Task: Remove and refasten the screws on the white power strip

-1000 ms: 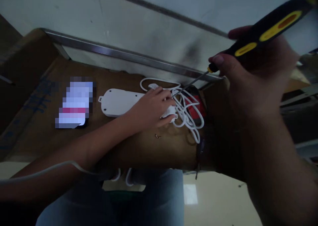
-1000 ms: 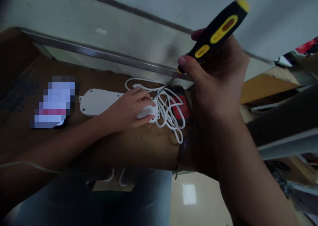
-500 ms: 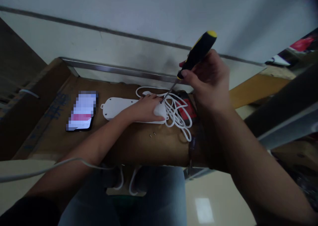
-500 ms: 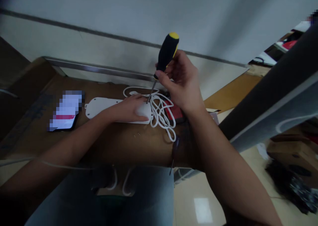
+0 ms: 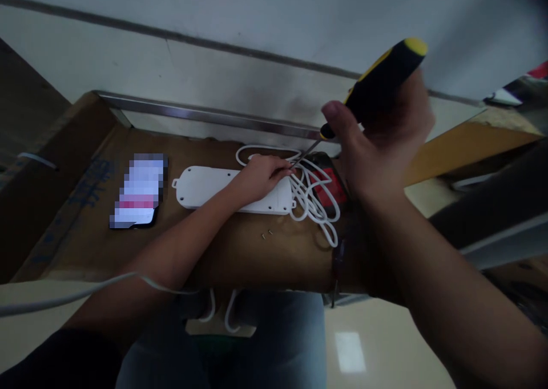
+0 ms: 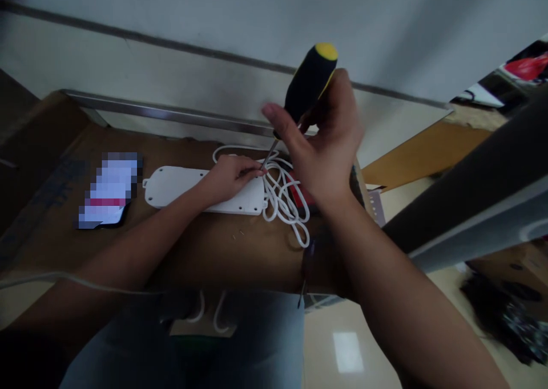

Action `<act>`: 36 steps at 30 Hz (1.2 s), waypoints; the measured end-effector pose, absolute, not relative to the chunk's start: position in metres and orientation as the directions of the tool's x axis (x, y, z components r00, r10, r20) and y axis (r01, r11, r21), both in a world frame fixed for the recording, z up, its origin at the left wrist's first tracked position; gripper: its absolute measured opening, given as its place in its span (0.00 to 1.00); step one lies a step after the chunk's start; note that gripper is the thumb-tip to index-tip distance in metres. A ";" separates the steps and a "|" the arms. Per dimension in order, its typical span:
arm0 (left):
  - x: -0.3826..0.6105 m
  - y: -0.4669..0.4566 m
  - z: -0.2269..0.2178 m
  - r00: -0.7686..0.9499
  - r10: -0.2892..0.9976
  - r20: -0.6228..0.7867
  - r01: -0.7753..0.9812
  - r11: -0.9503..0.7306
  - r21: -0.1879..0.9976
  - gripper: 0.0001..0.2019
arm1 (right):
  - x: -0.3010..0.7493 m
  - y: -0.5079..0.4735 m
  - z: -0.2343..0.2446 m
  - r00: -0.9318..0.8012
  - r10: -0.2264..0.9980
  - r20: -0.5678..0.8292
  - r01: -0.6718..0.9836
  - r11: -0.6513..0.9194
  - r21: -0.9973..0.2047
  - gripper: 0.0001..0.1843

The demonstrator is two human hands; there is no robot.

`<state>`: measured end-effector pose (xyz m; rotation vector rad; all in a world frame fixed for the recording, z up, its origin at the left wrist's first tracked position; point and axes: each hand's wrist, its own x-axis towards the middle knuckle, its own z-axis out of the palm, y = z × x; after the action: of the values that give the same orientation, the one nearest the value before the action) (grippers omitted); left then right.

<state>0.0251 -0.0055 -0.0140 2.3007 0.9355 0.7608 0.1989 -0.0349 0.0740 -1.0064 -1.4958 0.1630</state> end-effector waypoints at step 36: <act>0.032 -0.007 -0.015 0.431 0.869 0.243 0.441 -0.437 0.784 0.08 | 0.209 -0.022 0.066 0.037 0.470 0.882 0.439 0.785 -0.436 0.35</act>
<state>0.0321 -0.0071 -0.0146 2.0482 1.1003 0.8647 0.2091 -0.0217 0.0664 -0.7468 -1.5822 0.0269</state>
